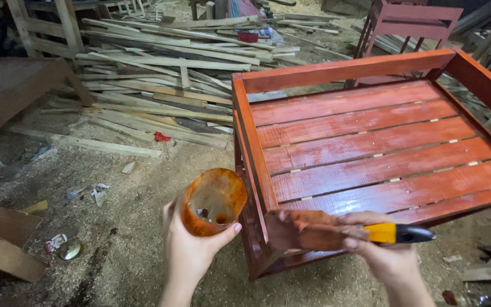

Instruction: The person applies a reddish wood stain to a slatted wooden furniture frame, holding a container of stain in one hand and wiping the stain onto the wood surfaces with an applicator in the other. They work around the piece, coating the top slats, rails, and side panels, reloading the applicator from the container as they go.

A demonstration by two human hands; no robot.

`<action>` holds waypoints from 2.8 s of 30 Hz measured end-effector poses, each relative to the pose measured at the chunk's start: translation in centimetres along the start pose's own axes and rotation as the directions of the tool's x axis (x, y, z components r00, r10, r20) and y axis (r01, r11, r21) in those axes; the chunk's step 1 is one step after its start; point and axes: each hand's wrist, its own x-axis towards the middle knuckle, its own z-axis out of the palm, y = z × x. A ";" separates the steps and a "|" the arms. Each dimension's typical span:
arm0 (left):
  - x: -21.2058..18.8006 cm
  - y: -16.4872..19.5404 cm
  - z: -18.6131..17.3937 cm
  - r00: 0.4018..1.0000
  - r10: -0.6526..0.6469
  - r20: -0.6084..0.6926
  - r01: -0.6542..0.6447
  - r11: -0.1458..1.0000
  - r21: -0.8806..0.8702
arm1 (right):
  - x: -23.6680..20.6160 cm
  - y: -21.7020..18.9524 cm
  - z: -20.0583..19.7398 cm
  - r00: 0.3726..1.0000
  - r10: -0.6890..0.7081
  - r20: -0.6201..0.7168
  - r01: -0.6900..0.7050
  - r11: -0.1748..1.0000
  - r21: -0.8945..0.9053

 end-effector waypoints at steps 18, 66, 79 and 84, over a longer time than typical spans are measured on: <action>-2.1 -1.7 0.9 0.997 0.002 0.073 -0.006 0.998 0.054 | -5.1 -1.0 5.4 0.956 0.030 -0.293 -0.087 0.979 -0.182; 31.3 -21.7 0.6 0.939 0.342 0.038 -0.334 0.933 -0.132 | 23.9 1.9 44.5 0.760 -0.492 -0.426 0.519 0.853 -0.059; 48.2 -24.9 3.4 0.831 0.533 0.160 -0.443 0.808 -0.388 | 34.1 3.2 50.5 0.929 -0.362 -0.075 0.284 0.829 -0.482; 55.8 -26.2 5.0 0.685 0.706 0.182 -0.540 0.659 -0.523 | 38.9 4.5 55.8 0.944 -0.219 -0.248 0.044 0.827 -0.561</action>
